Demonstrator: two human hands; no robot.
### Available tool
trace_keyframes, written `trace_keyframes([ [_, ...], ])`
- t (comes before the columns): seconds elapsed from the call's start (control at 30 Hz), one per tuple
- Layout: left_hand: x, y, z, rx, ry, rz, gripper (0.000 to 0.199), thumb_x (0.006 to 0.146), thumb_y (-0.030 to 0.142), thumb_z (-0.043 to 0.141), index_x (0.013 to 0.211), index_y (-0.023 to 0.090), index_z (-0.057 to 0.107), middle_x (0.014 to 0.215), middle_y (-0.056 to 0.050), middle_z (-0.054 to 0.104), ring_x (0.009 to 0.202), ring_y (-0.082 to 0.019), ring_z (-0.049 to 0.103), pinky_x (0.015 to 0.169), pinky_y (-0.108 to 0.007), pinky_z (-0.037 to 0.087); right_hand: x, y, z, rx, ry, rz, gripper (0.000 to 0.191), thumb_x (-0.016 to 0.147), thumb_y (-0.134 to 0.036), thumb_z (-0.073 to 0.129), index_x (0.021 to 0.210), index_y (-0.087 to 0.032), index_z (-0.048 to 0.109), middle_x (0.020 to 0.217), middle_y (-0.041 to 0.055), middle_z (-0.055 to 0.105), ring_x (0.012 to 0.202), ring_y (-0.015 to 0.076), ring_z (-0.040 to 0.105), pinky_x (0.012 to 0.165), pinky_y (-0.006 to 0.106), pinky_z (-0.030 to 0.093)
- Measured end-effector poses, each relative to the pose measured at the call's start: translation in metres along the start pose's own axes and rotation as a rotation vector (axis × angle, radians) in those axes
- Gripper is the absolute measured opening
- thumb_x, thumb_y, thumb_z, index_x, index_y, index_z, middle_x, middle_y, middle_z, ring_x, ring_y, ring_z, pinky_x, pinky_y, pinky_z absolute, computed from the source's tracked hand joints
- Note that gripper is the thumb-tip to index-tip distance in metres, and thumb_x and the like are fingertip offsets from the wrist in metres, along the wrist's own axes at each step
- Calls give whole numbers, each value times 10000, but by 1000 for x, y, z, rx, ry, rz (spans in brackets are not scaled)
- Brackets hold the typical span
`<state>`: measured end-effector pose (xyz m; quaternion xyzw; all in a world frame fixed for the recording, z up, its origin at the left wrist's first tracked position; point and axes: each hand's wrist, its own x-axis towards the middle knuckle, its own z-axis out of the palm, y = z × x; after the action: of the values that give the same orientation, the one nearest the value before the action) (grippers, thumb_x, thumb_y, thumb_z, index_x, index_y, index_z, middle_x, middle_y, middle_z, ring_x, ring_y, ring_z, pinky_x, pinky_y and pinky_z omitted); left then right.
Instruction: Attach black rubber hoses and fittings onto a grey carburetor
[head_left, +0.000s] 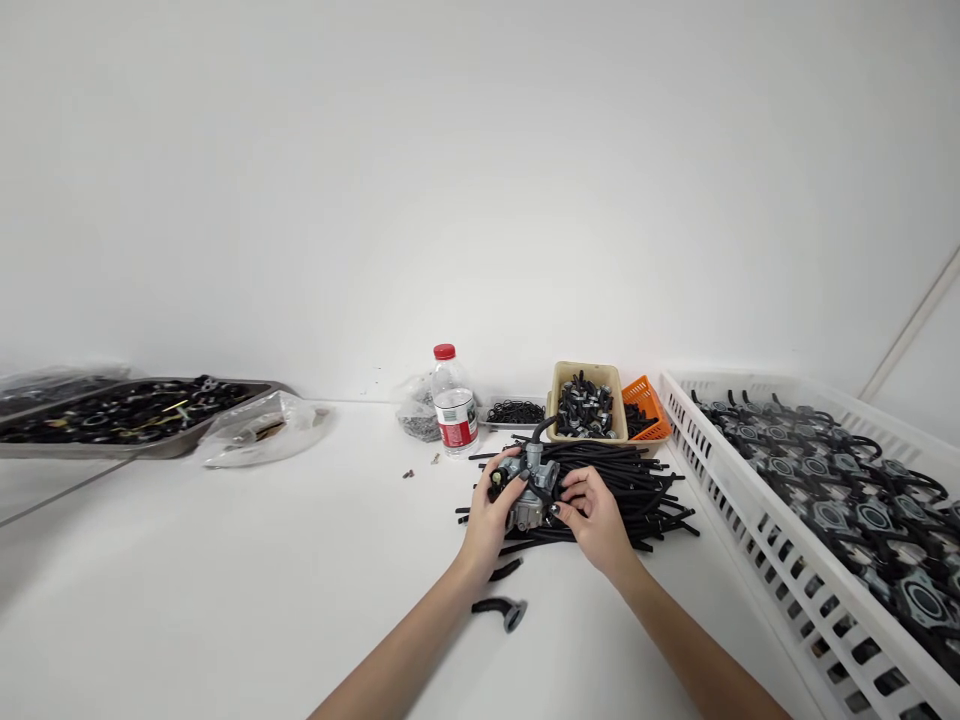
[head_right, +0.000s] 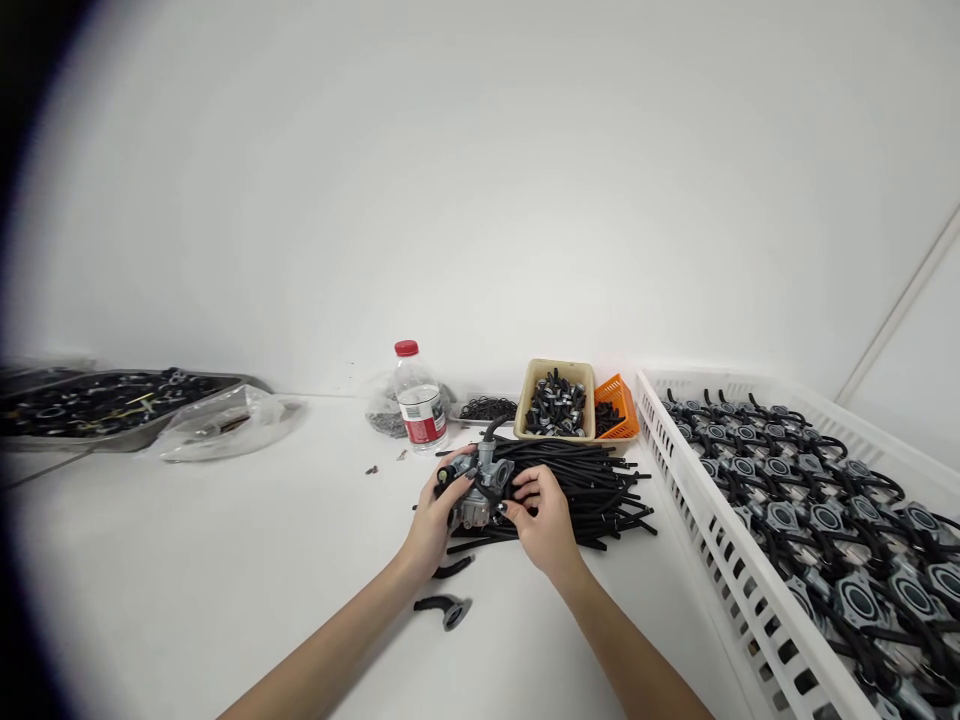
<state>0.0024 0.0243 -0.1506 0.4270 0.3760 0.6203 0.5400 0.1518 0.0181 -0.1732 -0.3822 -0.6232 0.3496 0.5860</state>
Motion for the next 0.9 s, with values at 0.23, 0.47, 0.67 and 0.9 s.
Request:
trace_keyframes([
  [0.23, -7, 2, 2, -146, -55, -181, 543, 619, 421, 732, 1093, 216, 566, 1050, -48, 620, 901, -232, 593, 645, -248, 498, -6, -8, 8, 291, -156, 55, 664, 832, -446, 659, 1338, -194, 312, 1148, 133, 573, 1087, 271, 543, 917, 402, 453],
  [0.47, -2, 1, 2, -307, -22, -349, 427, 609, 344, 723, 984, 171, 617, 755, -19, 623, 634, -175, 574, 494, -235, 472, -5, -11, 2, 180, -142, 40, 512, 859, -426, 629, 1258, -174, 430, 1081, 121, 611, 1034, 267, 575, 934, 408, 439],
  [0.67, -5, 9, 5, -492, -164, -541, 440, 772, 474, 536, 991, 106, 639, 829, -128, 658, 697, -242, 630, 588, -310, 535, 4, -22, -13, 41, 27, -109, 350, 925, -400, 531, 1183, -165, 550, 997, 94, 607, 955, 226, 572, 830, 317, 469],
  [0.9, -18, 9, 10, -371, -280, -747, 577, 853, 582, 394, 959, 68, 634, 788, -167, 651, 752, -302, 645, 653, -401, 553, 9, -31, -14, 152, -64, -119, 275, 889, -428, 596, 956, -179, 694, 957, 82, 598, 856, 218, 574, 674, 280, 511],
])
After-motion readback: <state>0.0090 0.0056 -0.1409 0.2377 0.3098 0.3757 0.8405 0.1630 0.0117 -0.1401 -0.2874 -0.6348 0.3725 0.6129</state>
